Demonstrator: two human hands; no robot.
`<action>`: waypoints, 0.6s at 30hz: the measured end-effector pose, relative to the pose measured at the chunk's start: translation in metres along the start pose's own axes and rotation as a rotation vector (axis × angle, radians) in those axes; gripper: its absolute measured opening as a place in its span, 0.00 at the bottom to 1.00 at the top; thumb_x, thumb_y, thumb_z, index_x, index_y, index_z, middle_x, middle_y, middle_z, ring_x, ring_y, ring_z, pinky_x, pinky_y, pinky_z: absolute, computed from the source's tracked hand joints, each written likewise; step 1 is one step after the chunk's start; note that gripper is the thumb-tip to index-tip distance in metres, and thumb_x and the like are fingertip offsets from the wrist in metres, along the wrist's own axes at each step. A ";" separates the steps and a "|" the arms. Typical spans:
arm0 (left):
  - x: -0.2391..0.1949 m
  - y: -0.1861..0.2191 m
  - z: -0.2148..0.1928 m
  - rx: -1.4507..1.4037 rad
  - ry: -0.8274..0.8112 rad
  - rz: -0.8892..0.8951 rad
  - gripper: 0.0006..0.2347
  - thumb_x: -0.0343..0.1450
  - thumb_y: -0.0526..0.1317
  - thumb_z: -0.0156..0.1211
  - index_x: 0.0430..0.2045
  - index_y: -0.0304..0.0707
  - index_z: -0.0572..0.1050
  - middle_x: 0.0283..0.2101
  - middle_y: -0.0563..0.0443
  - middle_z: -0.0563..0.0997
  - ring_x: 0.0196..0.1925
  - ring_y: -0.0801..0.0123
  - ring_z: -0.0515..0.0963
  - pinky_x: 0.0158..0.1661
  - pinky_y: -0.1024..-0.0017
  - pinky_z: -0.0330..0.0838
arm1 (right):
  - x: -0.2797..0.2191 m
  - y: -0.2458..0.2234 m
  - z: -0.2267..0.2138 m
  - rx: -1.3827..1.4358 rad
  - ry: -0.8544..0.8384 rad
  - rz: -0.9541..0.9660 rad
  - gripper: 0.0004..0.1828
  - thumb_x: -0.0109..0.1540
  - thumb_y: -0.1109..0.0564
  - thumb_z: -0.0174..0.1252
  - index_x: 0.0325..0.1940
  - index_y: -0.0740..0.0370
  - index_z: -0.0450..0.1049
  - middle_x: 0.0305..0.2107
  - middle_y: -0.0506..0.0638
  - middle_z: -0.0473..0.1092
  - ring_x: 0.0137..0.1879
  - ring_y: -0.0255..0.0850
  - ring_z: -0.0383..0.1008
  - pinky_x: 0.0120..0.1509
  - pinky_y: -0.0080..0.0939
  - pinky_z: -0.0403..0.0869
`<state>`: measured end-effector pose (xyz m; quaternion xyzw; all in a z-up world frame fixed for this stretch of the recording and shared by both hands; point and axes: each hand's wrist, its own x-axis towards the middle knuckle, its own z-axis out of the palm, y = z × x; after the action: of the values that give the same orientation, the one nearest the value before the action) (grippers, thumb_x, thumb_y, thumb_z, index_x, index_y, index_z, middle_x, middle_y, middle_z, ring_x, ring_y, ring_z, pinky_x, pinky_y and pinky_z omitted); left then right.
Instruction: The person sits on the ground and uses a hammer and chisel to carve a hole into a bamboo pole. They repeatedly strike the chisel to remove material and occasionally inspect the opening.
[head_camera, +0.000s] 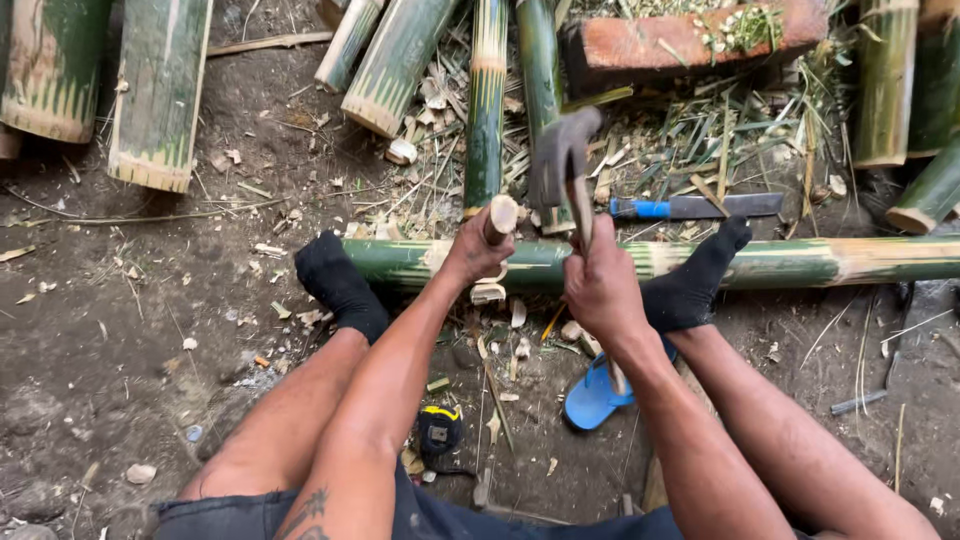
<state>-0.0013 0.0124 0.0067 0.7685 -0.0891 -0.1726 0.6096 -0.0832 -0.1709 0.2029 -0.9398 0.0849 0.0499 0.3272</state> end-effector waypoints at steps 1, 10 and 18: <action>0.004 0.001 -0.002 -0.009 0.008 0.008 0.31 0.60 0.36 0.72 0.60 0.40 0.67 0.51 0.45 0.81 0.55 0.62 0.82 0.61 0.63 0.74 | 0.002 -0.001 0.006 0.013 0.060 0.027 0.14 0.63 0.61 0.50 0.51 0.65 0.58 0.29 0.72 0.73 0.37 0.73 0.74 0.40 0.69 0.70; -0.028 -0.015 0.011 -0.137 -0.149 -0.207 0.28 0.63 0.32 0.68 0.60 0.43 0.68 0.58 0.43 0.78 0.62 0.58 0.76 0.63 0.57 0.70 | -0.044 0.032 0.041 -0.139 -0.215 0.134 0.14 0.62 0.59 0.54 0.48 0.66 0.60 0.26 0.72 0.73 0.34 0.72 0.74 0.40 0.68 0.72; 0.025 0.076 0.032 -0.068 -0.124 -0.421 0.18 0.76 0.47 0.49 0.56 0.37 0.70 0.50 0.37 0.82 0.53 0.47 0.85 0.55 0.49 0.80 | -0.048 -0.004 0.010 0.253 0.034 0.135 0.11 0.63 0.60 0.53 0.49 0.62 0.65 0.23 0.64 0.72 0.30 0.61 0.79 0.33 0.53 0.74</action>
<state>0.0151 -0.0431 0.0696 0.7371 0.0416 -0.3459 0.5791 -0.1301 -0.1559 0.2048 -0.8840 0.1593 0.0446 0.4372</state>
